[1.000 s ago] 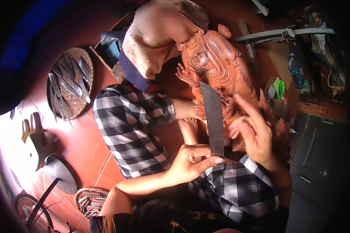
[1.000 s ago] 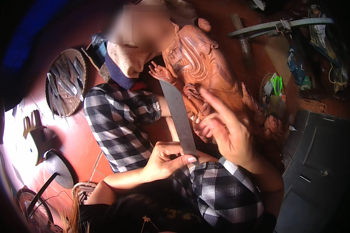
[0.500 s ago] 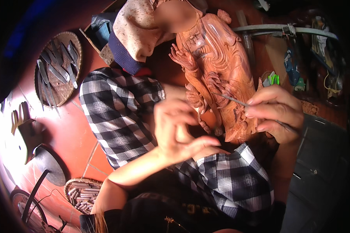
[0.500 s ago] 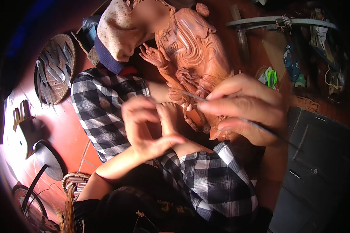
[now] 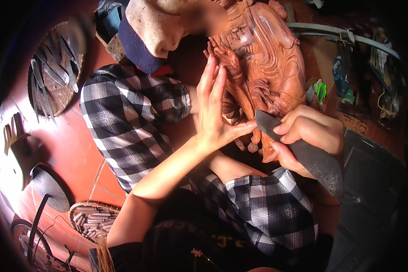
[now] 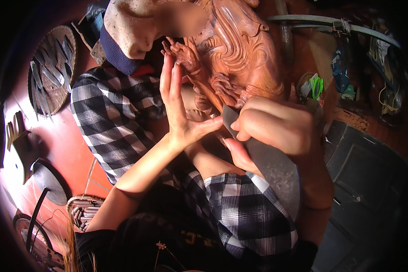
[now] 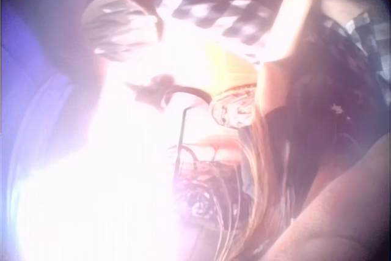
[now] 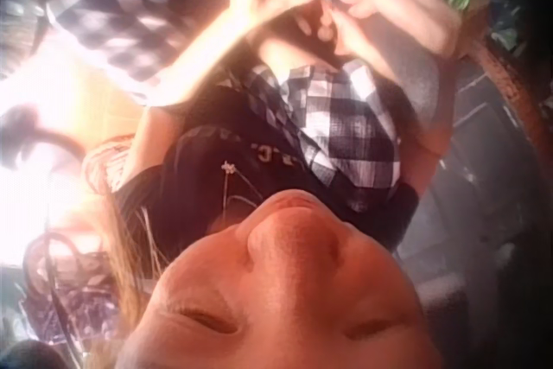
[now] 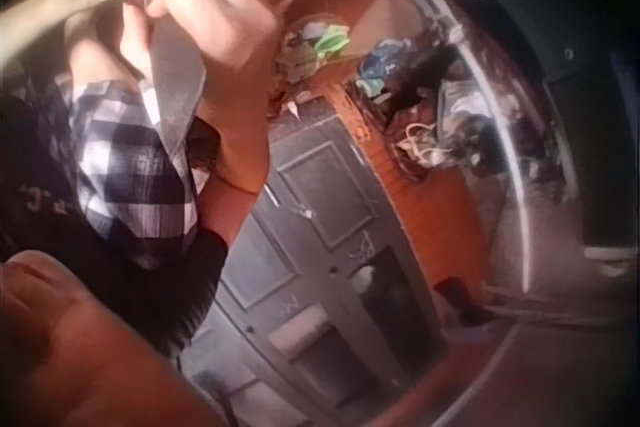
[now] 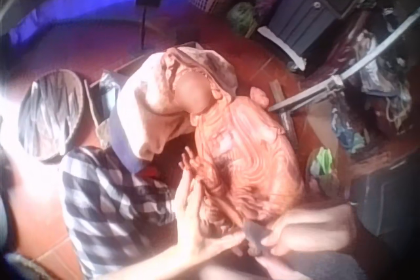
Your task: The person is carving a wooden statue of a figure, likely a deity, using various chisels and carving tools. They meticulously shape and refine the details of the statue, focusing on different areas throughout the clip.
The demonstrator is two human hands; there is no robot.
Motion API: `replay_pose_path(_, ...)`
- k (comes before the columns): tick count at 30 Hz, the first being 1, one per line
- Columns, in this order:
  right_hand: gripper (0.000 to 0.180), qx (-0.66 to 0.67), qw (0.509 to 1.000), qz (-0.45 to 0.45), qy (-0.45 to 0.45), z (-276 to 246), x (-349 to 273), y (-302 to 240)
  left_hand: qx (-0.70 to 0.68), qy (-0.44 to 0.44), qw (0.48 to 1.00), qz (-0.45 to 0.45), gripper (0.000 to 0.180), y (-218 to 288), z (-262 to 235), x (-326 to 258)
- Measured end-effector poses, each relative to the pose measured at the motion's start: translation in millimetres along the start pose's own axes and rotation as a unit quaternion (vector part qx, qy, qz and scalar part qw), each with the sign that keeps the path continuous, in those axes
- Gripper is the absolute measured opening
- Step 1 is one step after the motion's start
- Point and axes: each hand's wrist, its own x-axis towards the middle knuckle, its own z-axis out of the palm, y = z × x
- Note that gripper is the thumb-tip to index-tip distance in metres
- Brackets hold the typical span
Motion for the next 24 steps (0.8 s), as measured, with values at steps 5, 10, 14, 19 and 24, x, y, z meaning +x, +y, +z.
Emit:
replay_pose_path(5, 0.029, -0.016, 1.0, 0.005, -0.009, 1.9, 1.2, -3.7, 0.017, -0.006, 1.0, 0.017, 0.116, 0.1, -0.9, 2.7)
replay_pose_path(10, 0.027, -0.01, 0.999, 0.028, -0.018, 4.2, 11.6, -8.8, 0.005, 0.001, 1.0, 0.021, 0.112, -1.7, -1.4, 2.0)
replay_pose_path(14, 0.027, -0.009, 1.0, 0.016, 0.0, 4.4, 19.8, -3.4, -0.014, 0.021, 1.0, 0.013, 0.101, -4.9, -2.0, 4.8)
replay_pose_path(19, 0.026, -0.019, 0.999, -0.003, 0.031, 6.1, 21.6, -7.6, -0.002, 0.016, 1.0, 0.025, 0.1, -9.1, -6.0, 11.4)
replay_pose_path(24, 0.025, -0.016, 0.999, 0.045, -0.006, 8.4, 16.8, -12.1, -0.051, -0.004, 0.999, 0.014, 0.099, -2.5, -3.2, 1.6)
